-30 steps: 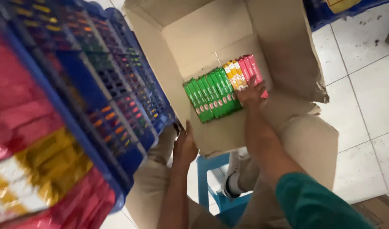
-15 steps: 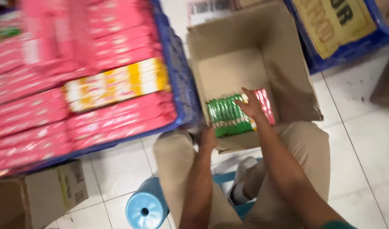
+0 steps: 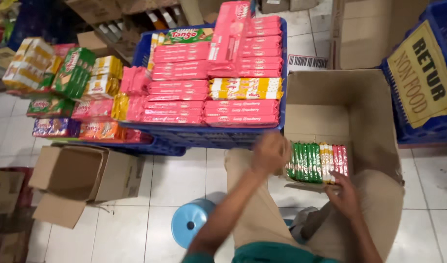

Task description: The person transfers stacks of orange, green, yellow, and pink snack packets from blue plastic crates into a cardboard box. They arrange the packets in neat rows inside the box, handling them by hand without tools.

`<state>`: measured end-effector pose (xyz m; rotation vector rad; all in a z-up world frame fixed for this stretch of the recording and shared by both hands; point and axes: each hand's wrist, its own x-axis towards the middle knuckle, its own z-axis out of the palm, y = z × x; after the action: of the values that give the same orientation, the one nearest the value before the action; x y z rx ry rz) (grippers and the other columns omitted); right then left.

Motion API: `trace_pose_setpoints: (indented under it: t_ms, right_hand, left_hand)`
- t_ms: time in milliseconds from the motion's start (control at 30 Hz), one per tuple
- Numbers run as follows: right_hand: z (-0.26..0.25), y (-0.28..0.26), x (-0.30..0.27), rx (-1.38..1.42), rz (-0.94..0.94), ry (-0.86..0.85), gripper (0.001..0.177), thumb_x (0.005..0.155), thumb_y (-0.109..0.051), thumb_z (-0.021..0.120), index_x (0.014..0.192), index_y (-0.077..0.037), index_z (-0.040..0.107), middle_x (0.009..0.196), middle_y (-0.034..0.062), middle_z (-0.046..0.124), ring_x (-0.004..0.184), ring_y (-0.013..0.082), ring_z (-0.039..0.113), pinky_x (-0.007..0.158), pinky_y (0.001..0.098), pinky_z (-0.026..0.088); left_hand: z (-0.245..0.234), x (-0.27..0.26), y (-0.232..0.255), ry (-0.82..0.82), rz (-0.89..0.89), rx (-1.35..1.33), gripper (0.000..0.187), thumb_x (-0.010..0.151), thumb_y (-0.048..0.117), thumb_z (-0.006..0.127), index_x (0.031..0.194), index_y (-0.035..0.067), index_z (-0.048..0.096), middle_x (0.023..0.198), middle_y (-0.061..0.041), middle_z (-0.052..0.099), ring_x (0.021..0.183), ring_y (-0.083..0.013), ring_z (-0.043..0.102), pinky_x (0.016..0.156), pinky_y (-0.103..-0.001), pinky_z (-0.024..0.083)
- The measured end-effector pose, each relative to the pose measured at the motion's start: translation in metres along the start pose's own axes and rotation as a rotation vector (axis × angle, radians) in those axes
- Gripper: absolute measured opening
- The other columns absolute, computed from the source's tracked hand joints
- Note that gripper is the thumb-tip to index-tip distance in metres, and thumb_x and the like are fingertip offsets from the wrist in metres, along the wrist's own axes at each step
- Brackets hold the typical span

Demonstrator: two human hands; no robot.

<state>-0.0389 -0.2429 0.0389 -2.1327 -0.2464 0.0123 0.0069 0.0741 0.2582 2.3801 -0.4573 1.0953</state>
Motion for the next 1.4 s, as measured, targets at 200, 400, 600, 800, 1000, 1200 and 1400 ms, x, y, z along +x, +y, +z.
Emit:
trace_pose_setpoints:
  t_ms: [200, 400, 600, 800, 1000, 1200, 1400]
  right_hand:
    - [-0.002, 0.014, -0.033, 0.426, 0.221, -0.168, 0.073, 0.085, -0.003, 0.072, 0.153, -0.009, 0.047, 0.160, 0.0064, 0.051, 0.140, 0.0226, 0.056, 0.103, 0.0379, 0.057]
    - [-0.045, -0.057, -0.039, 0.245, 0.500, 0.022, 0.064, 0.085, -0.007, 0.068, 0.148, -0.008, 0.058, 0.140, 0.0117, 0.069, 0.126, 0.0211, 0.065, 0.110, 0.0315, 0.046]
    - [-0.041, -0.022, -0.034, 0.274, 0.422, 0.006, 0.066, 0.085, -0.013, 0.074, 0.149, -0.008, 0.056, 0.131, 0.0123, 0.076, 0.124, 0.0183, 0.068, 0.106, 0.0322, 0.051]
    - [-0.061, -0.094, -0.007, 0.521, 0.748, -0.018, 0.067, 0.090, -0.007, 0.068, 0.155, -0.013, 0.051, 0.145, 0.0217, 0.063, 0.130, 0.0305, 0.059, 0.092, 0.0460, 0.055]
    - [-0.073, -0.132, 0.039, 0.519, 0.511, 0.063, 0.075, 0.086, -0.018, 0.066, 0.157, -0.015, 0.042, 0.159, 0.0076, 0.048, 0.135, 0.0263, 0.052, 0.084, 0.0482, 0.058]
    - [-0.101, -0.264, 0.112, 0.930, 0.221, 0.167, 0.089, 0.091, -0.025, 0.071, 0.167, -0.024, 0.024, 0.135, 0.0151, 0.056, 0.120, 0.0283, 0.064, 0.090, 0.0460, 0.060]
    - [-0.094, -0.166, 0.133, 0.461, 0.447, 0.587, 0.087, 0.072, -0.037, 0.099, 0.143, -0.022, 0.053, 0.119, 0.0117, 0.068, 0.108, 0.0266, 0.070, 0.086, 0.0441, 0.060]
  left_hand:
    - [-0.039, 0.174, -0.138, -0.460, -0.623, 0.355, 0.090, 0.086, 0.058, 0.073, 0.156, 0.013, 0.035, 0.161, -0.033, 0.022, 0.149, -0.0494, 0.024, 0.115, -0.062, 0.033]
    - [-0.043, 0.249, -0.180, -0.790, -1.064, 0.222, 0.108, 0.083, 0.053, 0.070, 0.166, 0.025, 0.007, 0.167, -0.021, 0.018, 0.145, -0.0460, 0.035, 0.113, -0.057, 0.041]
    - [-0.036, 0.244, -0.183, -0.755, -1.026, 0.256, 0.106, 0.084, 0.044, 0.073, 0.166, 0.022, 0.009, 0.166, -0.021, 0.024, 0.131, -0.0394, 0.053, 0.091, -0.045, 0.060]
    - [-0.059, 0.243, -0.151, -0.674, -0.977, 0.021, 0.105, 0.079, 0.046, 0.076, 0.163, 0.028, 0.015, 0.155, -0.024, 0.037, 0.116, -0.0362, 0.064, 0.079, -0.043, 0.064]
    - [-0.080, 0.240, -0.032, -0.570, -0.838, -0.377, 0.107, 0.079, 0.022, 0.079, 0.163, 0.018, 0.015, 0.166, -0.012, 0.035, 0.138, -0.0320, 0.052, 0.103, -0.048, 0.057]
    - [-0.032, 0.168, 0.072, -0.718, -0.642, -0.495, 0.111, 0.073, 0.045, 0.074, 0.166, 0.022, 0.018, 0.148, -0.031, 0.045, 0.137, -0.0573, 0.048, 0.111, -0.064, 0.044]
    - [0.085, 0.068, 0.110, -0.734, -0.406, -0.465, 0.116, 0.070, 0.041, 0.078, 0.166, 0.021, 0.015, 0.142, -0.028, 0.044, 0.126, -0.0567, 0.056, 0.097, -0.064, 0.055]
